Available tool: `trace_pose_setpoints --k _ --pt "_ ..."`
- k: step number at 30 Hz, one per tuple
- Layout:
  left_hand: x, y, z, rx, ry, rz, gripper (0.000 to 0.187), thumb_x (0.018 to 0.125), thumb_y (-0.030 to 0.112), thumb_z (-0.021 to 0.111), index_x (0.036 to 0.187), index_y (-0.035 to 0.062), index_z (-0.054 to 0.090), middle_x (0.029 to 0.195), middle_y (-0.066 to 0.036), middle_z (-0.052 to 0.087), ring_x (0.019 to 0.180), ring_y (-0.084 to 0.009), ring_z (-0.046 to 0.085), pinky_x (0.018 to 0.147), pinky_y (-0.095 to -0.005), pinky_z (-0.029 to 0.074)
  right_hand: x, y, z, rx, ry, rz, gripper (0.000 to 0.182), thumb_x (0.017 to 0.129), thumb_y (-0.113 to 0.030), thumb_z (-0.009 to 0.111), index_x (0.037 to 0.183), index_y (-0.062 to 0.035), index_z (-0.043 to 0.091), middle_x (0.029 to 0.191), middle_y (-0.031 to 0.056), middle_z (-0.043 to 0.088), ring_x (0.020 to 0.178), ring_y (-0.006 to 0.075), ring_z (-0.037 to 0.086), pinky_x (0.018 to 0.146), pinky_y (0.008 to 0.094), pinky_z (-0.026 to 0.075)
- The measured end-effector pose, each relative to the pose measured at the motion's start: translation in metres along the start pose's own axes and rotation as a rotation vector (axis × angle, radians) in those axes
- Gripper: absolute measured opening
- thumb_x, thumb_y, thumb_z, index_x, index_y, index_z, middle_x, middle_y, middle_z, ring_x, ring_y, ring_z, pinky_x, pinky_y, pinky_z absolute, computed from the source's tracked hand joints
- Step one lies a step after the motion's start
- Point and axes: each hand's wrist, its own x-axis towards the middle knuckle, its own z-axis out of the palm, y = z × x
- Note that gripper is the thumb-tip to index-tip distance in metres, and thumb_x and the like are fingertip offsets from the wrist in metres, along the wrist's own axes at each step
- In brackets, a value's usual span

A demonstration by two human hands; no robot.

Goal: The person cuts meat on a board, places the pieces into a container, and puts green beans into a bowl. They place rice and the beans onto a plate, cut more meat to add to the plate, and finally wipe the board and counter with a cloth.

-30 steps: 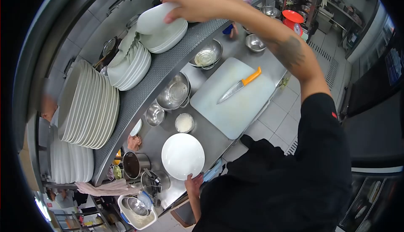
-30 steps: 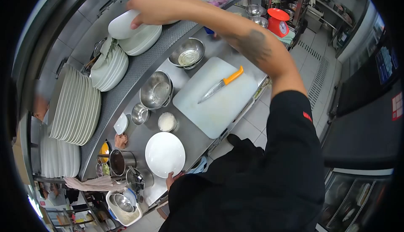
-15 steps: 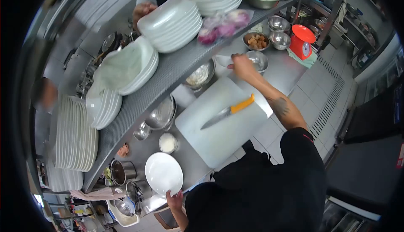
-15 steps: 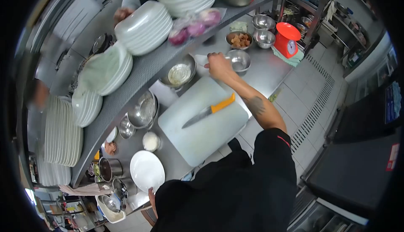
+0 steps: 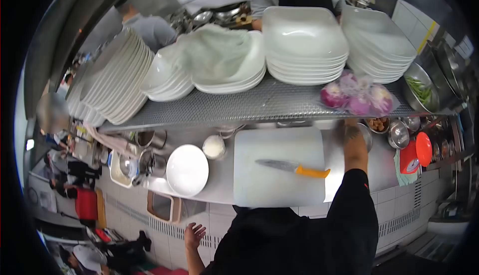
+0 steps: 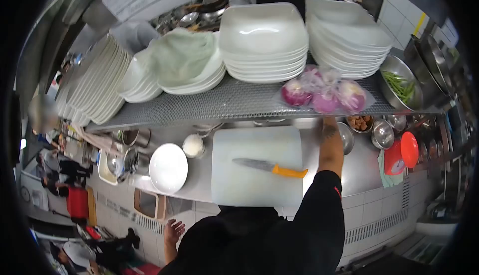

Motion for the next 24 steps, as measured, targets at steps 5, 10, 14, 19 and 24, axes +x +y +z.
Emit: trace_pose_setpoints --k 5,10,14,19,24 --pt "0.020 -0.038 -0.030 -0.070 -0.018 -0.026 0.043 0.094 0.031 0.054 0.127 0.0041 0.047 0.115 -0.018 0.060 0.098 -0.0336 0.063 0.079 -0.0420 0.055 -0.015 0.056 -0.016 -0.028 0.300 0.160 0.027 0.086 -0.024 0.060 0.101 -0.0016 0.067 0.102 0.0201 0.067 0.101 0.0334 0.063 0.079 0.0524 0.051" --pt "0.052 -0.026 -0.047 -0.021 0.067 -0.069 0.037 0.094 0.030 0.054 0.121 0.0045 0.053 0.108 -0.017 0.062 0.093 -0.0316 0.064 0.074 -0.0413 0.055 -0.129 0.090 -0.093 0.127 0.097 0.615 0.028 0.082 -0.022 0.060 0.097 0.0009 0.069 0.102 0.0245 0.068 0.097 0.0387 0.066 0.085 0.0461 0.054" --pt "0.063 -0.017 -0.031 0.093 0.040 -0.044 0.035 0.094 0.029 0.055 0.117 0.0037 0.055 0.102 -0.016 0.063 0.087 -0.0304 0.066 0.069 -0.0408 0.055 -0.154 0.150 -0.003 0.404 0.007 0.637 0.023 0.075 -0.015 0.063 0.088 0.0030 0.066 0.091 0.0280 0.069 0.075 0.0398 0.070 0.064 0.0471 0.059" --pt "0.072 -0.017 -0.020 0.193 -0.004 -0.038 0.032 0.093 0.028 0.056 0.112 0.0027 0.059 0.095 -0.016 0.064 0.080 -0.0288 0.067 0.063 -0.0401 0.056 -0.188 0.166 -0.096 1.017 0.172 0.787 0.020 0.075 -0.004 0.053 0.086 0.0090 0.062 0.079 0.0213 0.066 0.067 0.0333 0.071 0.045 0.0423 0.059" --pt "0.083 -0.022 -0.045 0.324 -0.068 -0.053 0.030 0.091 0.027 0.058 0.107 0.0017 0.062 0.088 -0.016 0.066 0.074 -0.0273 0.069 0.057 -0.0395 0.056 -0.184 0.317 -0.048 0.582 0.260 0.366 0.010 0.079 -0.012 0.063 0.082 -0.0027 0.059 0.073 0.0056 0.055 0.062 0.0183 0.056 0.056 0.0367 0.052"
